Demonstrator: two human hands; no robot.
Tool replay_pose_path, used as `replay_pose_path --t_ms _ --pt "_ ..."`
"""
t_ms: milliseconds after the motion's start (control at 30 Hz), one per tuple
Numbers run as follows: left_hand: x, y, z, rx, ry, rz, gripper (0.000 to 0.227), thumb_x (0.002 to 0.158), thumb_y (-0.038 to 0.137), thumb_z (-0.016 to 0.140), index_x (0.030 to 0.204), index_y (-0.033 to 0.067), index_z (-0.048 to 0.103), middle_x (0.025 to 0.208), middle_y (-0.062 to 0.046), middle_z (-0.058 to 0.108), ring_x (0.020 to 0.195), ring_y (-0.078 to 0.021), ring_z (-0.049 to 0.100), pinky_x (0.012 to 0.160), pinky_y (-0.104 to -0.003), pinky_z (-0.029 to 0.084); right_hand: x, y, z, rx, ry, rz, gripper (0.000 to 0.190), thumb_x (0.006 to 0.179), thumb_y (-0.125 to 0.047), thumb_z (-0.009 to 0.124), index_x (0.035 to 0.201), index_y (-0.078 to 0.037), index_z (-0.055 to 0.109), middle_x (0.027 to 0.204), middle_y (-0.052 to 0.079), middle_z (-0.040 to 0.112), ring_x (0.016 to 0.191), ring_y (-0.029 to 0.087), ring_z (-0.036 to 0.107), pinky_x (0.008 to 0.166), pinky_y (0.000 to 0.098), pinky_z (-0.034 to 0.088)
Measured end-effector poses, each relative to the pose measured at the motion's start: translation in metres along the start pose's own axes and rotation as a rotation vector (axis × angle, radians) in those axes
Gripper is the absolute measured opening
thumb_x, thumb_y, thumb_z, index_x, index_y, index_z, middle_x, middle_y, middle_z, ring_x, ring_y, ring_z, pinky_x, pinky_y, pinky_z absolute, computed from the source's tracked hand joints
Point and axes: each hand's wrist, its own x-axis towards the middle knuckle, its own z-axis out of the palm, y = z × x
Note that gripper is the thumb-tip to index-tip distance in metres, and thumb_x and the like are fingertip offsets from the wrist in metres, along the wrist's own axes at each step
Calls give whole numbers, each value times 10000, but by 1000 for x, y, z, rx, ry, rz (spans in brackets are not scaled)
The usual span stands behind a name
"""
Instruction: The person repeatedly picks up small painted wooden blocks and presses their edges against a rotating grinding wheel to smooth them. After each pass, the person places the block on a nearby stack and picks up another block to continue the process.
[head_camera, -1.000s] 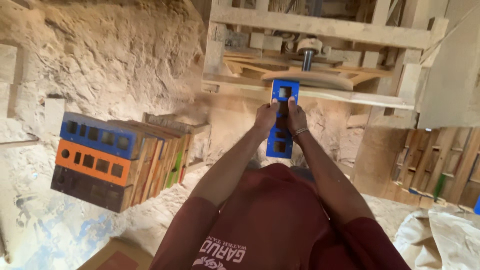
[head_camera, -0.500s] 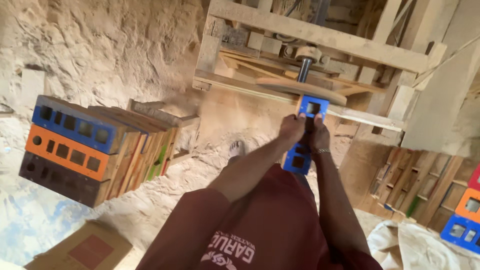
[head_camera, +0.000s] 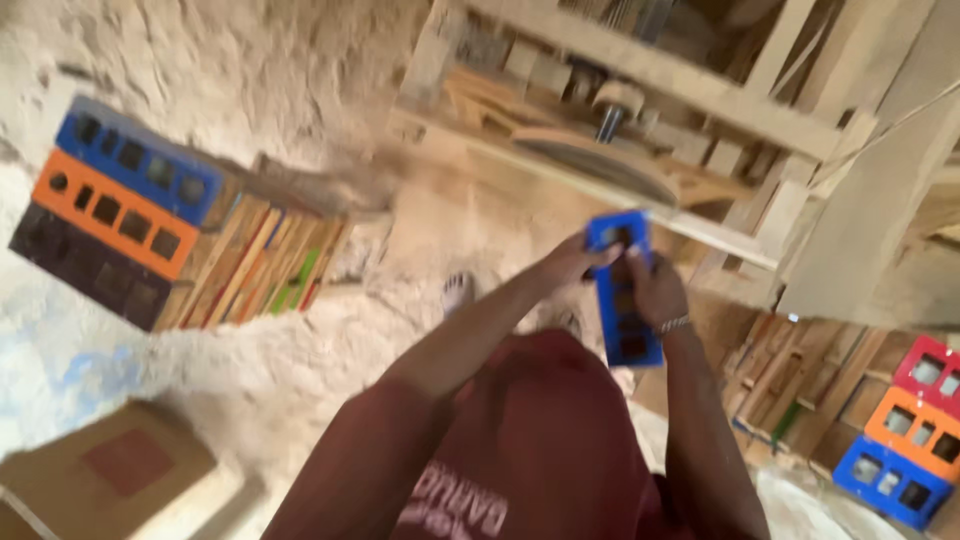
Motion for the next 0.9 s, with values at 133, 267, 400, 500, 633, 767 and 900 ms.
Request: replay_pose_path --t_ms 133,267,400,500,633,767,900 --pt "-48 -7 -17 -352 99 102 322 997 214 665 1302 115 633 1231 -49 706 1131 -198 685 992 -435 568 -14 11 -15 -57 -93 -186 648 974 -571 527 1296 -13 597 1030 242 734 938 341 714 822 421 545" --pt "-24 -16 -40 -408 310 110 222 1027 210 643 1234 129 635 1182 -44 707 1084 -218 694 935 -486 592 -31 23 -18 561 82 -33 682 1015 -522 636 1418 -1 461 1133 262 648 989 405 710 744 371 577" --pt "26 -26 -54 -401 456 101 208 1023 221 610 1212 134 610 1129 -44 700 1022 -211 692 874 -471 596 -35 25 -10 1016 -178 411 655 982 -640 440 1301 -88 593 1041 96 741 838 234 739 666 369 617" --pt "49 -33 -55 -356 505 45 343 1092 354 525 1194 36 600 1069 -121 694 921 -276 686 812 -493 608 -24 21 -3 971 -33 408 721 1022 -667 431 1260 -9 605 966 136 742 764 244 745 620 363 613" --pt "63 -15 -63 -214 600 -190 375 1068 399 502 1211 55 537 1055 -115 654 917 -293 689 821 -532 631 -8 12 18 885 106 439 779 1026 -692 409 1238 26 624 886 146 739 680 249 721 527 358 561" --pt "54 14 -98 -4 489 -303 350 1035 363 552 1183 47 575 1006 -108 672 858 -296 720 776 -557 647 -44 17 83 1136 15 553 769 985 -721 331 1310 -58 545 924 142 724 723 273 708 554 403 557" --pt "41 38 -139 255 257 -430 435 1040 447 488 1136 62 668 959 -84 752 802 -246 753 712 -503 647 -80 21 153 1451 -207 483 772 960 -721 319 1345 -88 537 1026 149 690 864 291 727 652 465 605"
